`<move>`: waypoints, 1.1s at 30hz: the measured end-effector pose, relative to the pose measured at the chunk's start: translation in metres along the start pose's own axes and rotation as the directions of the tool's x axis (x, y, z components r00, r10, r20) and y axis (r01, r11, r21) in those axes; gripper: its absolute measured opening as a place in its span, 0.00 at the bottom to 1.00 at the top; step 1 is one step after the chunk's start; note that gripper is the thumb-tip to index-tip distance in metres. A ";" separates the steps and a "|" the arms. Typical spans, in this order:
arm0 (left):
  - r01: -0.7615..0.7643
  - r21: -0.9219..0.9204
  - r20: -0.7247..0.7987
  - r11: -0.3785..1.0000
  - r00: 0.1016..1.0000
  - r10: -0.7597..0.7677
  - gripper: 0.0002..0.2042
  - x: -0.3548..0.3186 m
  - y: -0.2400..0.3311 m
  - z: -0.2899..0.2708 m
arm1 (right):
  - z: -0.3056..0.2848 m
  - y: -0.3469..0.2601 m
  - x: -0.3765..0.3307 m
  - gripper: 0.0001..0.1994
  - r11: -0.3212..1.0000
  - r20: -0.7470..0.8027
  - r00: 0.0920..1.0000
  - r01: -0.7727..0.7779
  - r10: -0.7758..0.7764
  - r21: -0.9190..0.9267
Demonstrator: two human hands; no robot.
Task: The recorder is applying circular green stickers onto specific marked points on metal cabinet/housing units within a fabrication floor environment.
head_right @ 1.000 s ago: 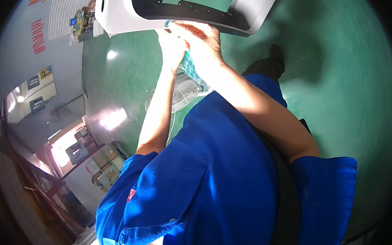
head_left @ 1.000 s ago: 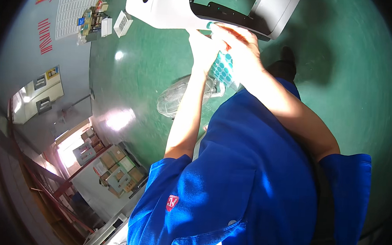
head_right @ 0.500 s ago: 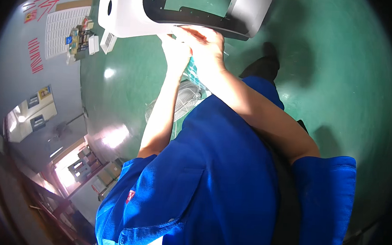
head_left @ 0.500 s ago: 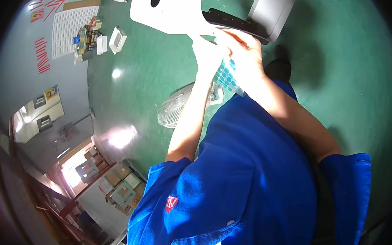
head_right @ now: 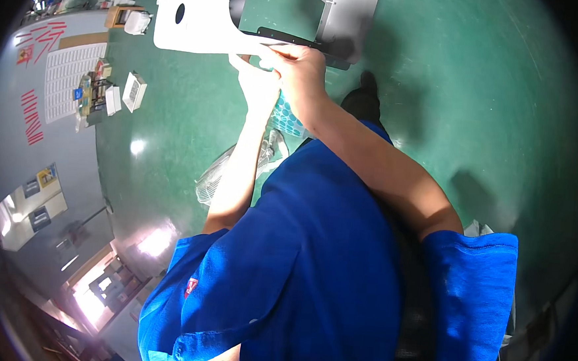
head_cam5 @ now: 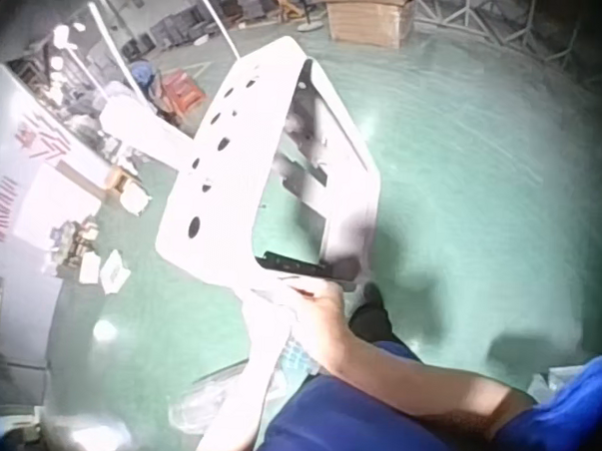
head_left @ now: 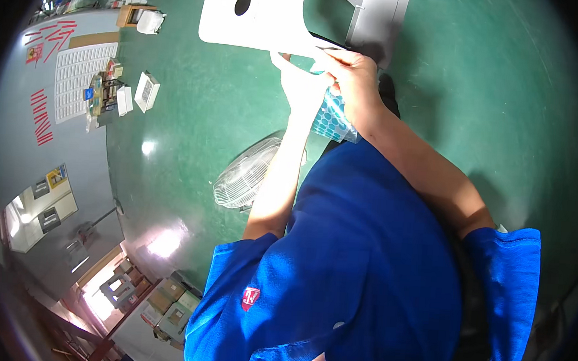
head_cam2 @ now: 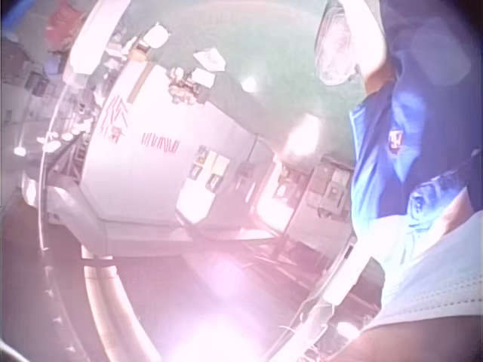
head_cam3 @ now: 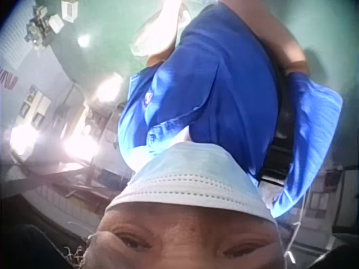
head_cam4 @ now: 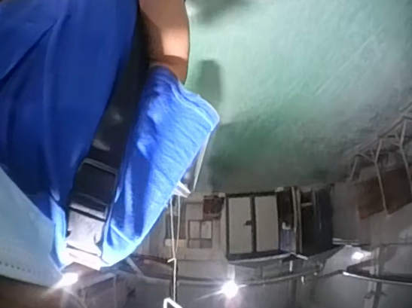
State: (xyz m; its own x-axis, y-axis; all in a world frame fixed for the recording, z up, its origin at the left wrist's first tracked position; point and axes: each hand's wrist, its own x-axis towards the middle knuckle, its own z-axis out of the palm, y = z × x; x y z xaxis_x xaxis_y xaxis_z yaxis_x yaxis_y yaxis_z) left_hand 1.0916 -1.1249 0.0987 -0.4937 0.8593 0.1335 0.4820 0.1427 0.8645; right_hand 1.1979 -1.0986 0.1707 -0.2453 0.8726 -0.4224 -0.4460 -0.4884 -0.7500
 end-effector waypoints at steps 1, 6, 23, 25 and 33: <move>0.021 -0.008 0.002 1.000 1.000 -0.021 0.52 0.000 0.000 0.000 | 0.000 0.001 0.001 0.07 1.000 -0.003 1.000 0.007 -0.007 -0.010; 0.055 0.023 0.017 0.998 0.998 -0.055 0.46 -0.001 0.004 0.001 | -0.017 0.001 0.005 0.12 0.983 0.044 0.992 -0.108 0.116 -0.148; -0.076 0.006 0.063 0.997 0.995 0.076 0.44 -0.063 0.056 0.020 | -0.114 -0.027 -0.023 0.21 0.691 0.259 0.794 0.607 -0.550 -0.393; -0.048 0.064 0.122 0.997 0.992 0.039 0.46 -0.082 0.065 0.028 | -0.119 -0.024 -0.024 0.18 0.727 0.328 0.821 0.568 -0.467 -0.386; -0.028 0.123 0.269 0.992 0.963 -0.006 0.52 -0.139 0.069 0.035 | -0.176 -0.027 -0.052 0.08 0.820 0.313 0.889 0.437 -0.333 -0.369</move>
State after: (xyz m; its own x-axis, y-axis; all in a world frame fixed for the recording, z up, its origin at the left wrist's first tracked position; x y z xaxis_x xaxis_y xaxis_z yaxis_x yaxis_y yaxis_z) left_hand 1.2189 -1.2177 0.1230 -0.2833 0.9590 -0.0071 0.5809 0.1775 0.7944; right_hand 1.3741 -1.1310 0.1234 -0.3386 0.9403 0.0334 -0.1555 -0.0210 -0.9876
